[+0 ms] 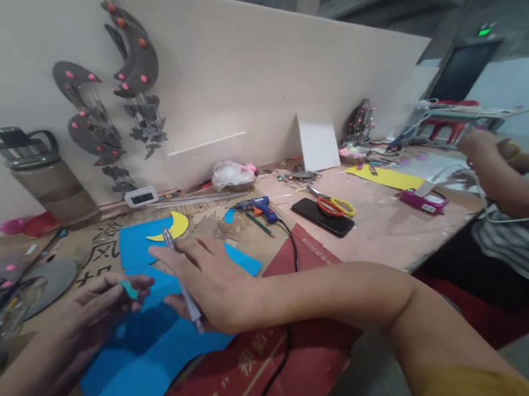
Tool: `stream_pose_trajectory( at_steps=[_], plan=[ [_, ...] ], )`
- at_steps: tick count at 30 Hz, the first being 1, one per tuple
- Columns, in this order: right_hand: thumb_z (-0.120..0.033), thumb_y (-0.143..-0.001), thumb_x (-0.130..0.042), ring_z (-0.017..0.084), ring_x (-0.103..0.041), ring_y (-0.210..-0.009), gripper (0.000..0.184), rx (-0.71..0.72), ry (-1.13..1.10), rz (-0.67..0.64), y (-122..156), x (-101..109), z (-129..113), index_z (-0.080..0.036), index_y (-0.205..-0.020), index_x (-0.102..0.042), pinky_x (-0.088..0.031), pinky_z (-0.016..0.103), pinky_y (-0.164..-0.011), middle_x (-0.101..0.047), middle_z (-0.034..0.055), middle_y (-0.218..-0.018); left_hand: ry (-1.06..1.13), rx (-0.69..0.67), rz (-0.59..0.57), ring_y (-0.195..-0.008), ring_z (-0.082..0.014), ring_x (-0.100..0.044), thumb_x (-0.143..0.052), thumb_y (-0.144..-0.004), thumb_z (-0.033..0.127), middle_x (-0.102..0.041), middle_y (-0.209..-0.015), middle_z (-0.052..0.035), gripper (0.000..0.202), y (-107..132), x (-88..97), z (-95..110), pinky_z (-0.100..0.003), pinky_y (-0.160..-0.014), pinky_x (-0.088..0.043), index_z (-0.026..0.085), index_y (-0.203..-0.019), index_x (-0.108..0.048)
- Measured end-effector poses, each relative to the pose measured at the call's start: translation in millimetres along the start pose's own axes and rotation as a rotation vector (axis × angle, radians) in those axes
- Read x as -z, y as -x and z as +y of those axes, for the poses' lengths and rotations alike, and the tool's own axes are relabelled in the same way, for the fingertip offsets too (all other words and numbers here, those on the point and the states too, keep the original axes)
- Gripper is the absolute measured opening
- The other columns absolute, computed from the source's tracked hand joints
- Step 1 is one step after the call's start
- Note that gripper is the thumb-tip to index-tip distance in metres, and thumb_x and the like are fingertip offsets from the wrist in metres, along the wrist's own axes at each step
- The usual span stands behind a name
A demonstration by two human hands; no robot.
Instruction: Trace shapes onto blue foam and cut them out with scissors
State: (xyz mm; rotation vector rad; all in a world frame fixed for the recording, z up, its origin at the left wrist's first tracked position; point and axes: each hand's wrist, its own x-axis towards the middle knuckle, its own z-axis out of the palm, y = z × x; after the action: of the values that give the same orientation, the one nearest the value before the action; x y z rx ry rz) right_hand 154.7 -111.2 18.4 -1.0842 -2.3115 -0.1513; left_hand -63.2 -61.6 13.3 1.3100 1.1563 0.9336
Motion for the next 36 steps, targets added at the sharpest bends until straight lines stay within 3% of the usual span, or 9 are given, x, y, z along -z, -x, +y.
stream_pose_trajectory(
  at_steps=[3,6,11,17,20,23,30,34,36],
  plan=[
    [-0.034,-0.103,-0.041,0.033,-0.041,-0.129,0.056,-0.007,0.043,-0.065,1,-13,10,-0.008,-0.152,-0.032,-0.041,0.055,-0.105,-0.049,0.0212,-0.145,0.059,0.058,-0.194,-0.080,-0.0287,-0.066,-0.091,-0.046,0.062,-0.079,-0.096,-0.0005,0.039,6,-4.1,-5,-0.044,-0.070,-0.054,0.032,-0.058,-0.070],
    [-0.025,-0.100,-0.045,0.035,-0.039,-0.131,0.057,0.036,0.119,-0.114,4,-25,11,-0.010,-0.153,-0.031,-0.041,0.055,-0.104,-0.047,0.0207,-0.148,0.028,0.087,-0.331,-0.074,-0.0279,-0.064,-0.087,-0.050,0.065,-0.072,-0.075,-0.0004,0.036,11,-9.2,-9,-0.044,-0.066,-0.053,0.035,-0.057,-0.068],
    [-0.028,-0.102,-0.046,0.034,-0.042,-0.131,0.059,0.069,0.124,-0.183,6,-36,4,-0.010,-0.154,-0.026,-0.042,0.053,-0.105,-0.045,0.0211,-0.151,-0.006,0.098,-0.251,-0.064,-0.0270,-0.062,-0.085,-0.043,0.070,-0.067,-0.064,-0.0006,0.040,11,-17.9,-13,-0.045,-0.061,-0.054,0.035,-0.053,-0.067],
    [-0.034,-0.099,-0.052,0.030,-0.042,-0.133,0.076,0.108,-0.047,-0.238,5,-39,5,-0.005,-0.157,-0.011,-0.044,0.051,-0.107,-0.047,0.0229,-0.150,0.000,0.137,-0.210,-0.067,-0.0279,-0.065,-0.082,-0.053,0.064,-0.071,-0.067,0.0038,0.026,2,-12.8,-26,-0.047,-0.065,-0.054,0.041,-0.061,-0.072],
    [-0.030,-0.098,-0.053,0.029,-0.044,-0.134,0.072,0.127,-0.094,-0.229,4,-28,13,-0.004,-0.156,-0.018,-0.042,0.048,-0.111,-0.049,0.0217,-0.149,0.009,0.083,-0.252,-0.062,-0.0235,-0.059,-0.082,-0.057,0.061,-0.070,-0.067,0.0061,0.025,2,-8.1,-29,-0.042,-0.061,-0.050,0.039,-0.057,-0.069],
    [-0.028,-0.101,-0.050,0.026,-0.047,-0.133,0.055,0.094,-0.112,-0.213,5,-5,28,-0.006,-0.149,-0.037,-0.042,0.045,-0.112,-0.054,0.0203,-0.144,-0.030,0.043,-0.305,-0.060,-0.0220,-0.055,-0.076,-0.067,0.062,-0.068,-0.069,0.0044,0.024,3,-5.2,-28,-0.041,-0.059,-0.047,0.039,-0.061,-0.070],
    [-0.026,-0.101,-0.050,0.025,-0.058,-0.119,0.031,-0.212,0.099,0.070,29,50,115,-0.014,-0.128,-0.060,-0.046,0.045,-0.106,-0.065,0.0165,-0.126,0.090,0.075,-0.367,-0.060,-0.0179,-0.050,-0.076,-0.076,0.053,-0.066,-0.074,0.0018,0.020,2,-1.0,-34,-0.032,-0.052,-0.040,0.035,-0.068,-0.071],
    [-0.039,-0.100,-0.051,0.035,-0.049,-0.130,0.044,-0.738,0.494,-0.100,67,68,174,-0.017,-0.138,-0.055,-0.042,0.053,-0.106,-0.055,0.0181,-0.142,0.211,0.062,-0.388,-0.062,-0.0148,-0.053,-0.082,-0.074,0.045,-0.066,-0.076,-0.0015,0.023,2,-2.2,-34,-0.025,-0.052,-0.042,0.024,-0.073,-0.071],
    [-0.047,-0.096,-0.056,0.044,-0.049,-0.126,0.053,-0.829,0.533,-0.154,89,72,195,-0.016,-0.138,-0.056,-0.040,0.062,-0.101,-0.056,0.0217,-0.139,0.257,0.050,-0.415,-0.062,-0.0136,-0.055,-0.084,-0.074,0.043,-0.066,-0.077,-0.0022,0.027,2,-3.2,-33,-0.023,-0.053,-0.044,0.021,-0.074,-0.069]
  ],
)
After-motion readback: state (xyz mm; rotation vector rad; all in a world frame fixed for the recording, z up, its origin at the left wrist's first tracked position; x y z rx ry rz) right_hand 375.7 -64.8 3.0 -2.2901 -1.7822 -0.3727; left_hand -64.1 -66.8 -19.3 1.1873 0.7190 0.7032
